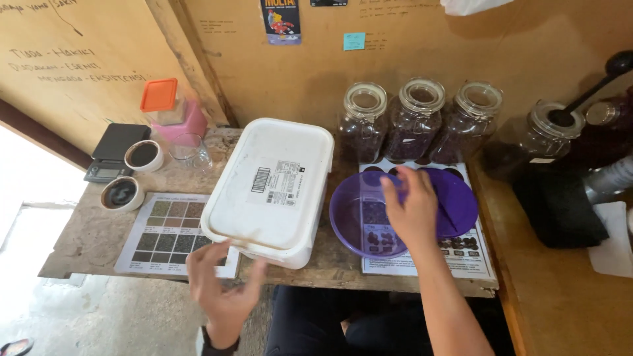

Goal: Scooping ground coffee from a large storage container into a smaller bowl using a metal scoop.

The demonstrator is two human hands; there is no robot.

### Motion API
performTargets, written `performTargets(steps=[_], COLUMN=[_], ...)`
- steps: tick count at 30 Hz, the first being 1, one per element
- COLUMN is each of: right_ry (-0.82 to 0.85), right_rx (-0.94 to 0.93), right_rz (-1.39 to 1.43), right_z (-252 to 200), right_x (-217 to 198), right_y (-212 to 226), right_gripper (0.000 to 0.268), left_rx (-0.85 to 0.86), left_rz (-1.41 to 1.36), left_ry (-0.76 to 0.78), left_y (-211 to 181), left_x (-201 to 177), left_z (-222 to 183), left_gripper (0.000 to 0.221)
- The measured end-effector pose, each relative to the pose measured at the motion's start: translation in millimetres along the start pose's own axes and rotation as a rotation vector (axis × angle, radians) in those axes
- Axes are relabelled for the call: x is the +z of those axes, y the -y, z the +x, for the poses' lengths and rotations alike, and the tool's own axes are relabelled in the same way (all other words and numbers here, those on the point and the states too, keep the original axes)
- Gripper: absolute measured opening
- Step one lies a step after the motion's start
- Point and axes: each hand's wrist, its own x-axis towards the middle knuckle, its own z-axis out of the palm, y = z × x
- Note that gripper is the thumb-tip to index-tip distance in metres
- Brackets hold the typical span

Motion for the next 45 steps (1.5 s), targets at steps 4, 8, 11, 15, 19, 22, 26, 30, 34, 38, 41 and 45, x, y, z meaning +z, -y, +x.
performTargets(steps=[4,8,11,15,19,22,26,30,34,38,41,45], right_ry=[0.188,0.267,0.482,0.458,0.456,0.432,0.42,0.328,0.409,0.464,0.507,0.585], right_rx=[-0.012,0.076,0.235,0.234,0.314,0.346,0.467,0.503,0.617,0.713,0.781,0.848], right_rz=[0.168,0.183,0.264,0.124,0.115,0.186,0.281,0.772,0.973,1.077,1.132,1.157], right_z=[56,93,105,106,105,100,94,88,67,32,-1,-47], right_x=[46,93,105,133,133,120,80,61,31,27,15,4], right_y=[21,39,56,40,41,46,78,90,115,112,121,143], right_gripper=[0.046,0.046,0.05,0.036,0.031,0.022,0.021,0.009,0.016,0.01,0.012,0.027], left_rx=[-0.728,-1.075,-1.047,-1.185,-1.171,-1.161,-1.086,-0.967,-0.928,-0.843,-0.684,-0.687], left_rz=[-0.216,-0.47,-0.559,-0.57,-0.572,-0.596,-0.592,-0.566,-0.304,-0.37,-0.405,-0.226], left_ry=[-0.068,0.025,0.021,-0.023,-0.084,-0.091,-0.066,-0.097,0.175,0.297,0.502,0.764], left_y=[-12,0,-3,-13,-18,-12,15,57,47,102,121,109], left_x=[3,3,6,6,9,6,-4,-17,-50,-56,-51,-30], left_z=[-2,2,6,23,35,38,40,63,129,155,182,229], left_gripper=[0.058,0.063,0.066,0.072,0.058,0.055,0.045,0.043,0.048,0.041,0.028,0.029])
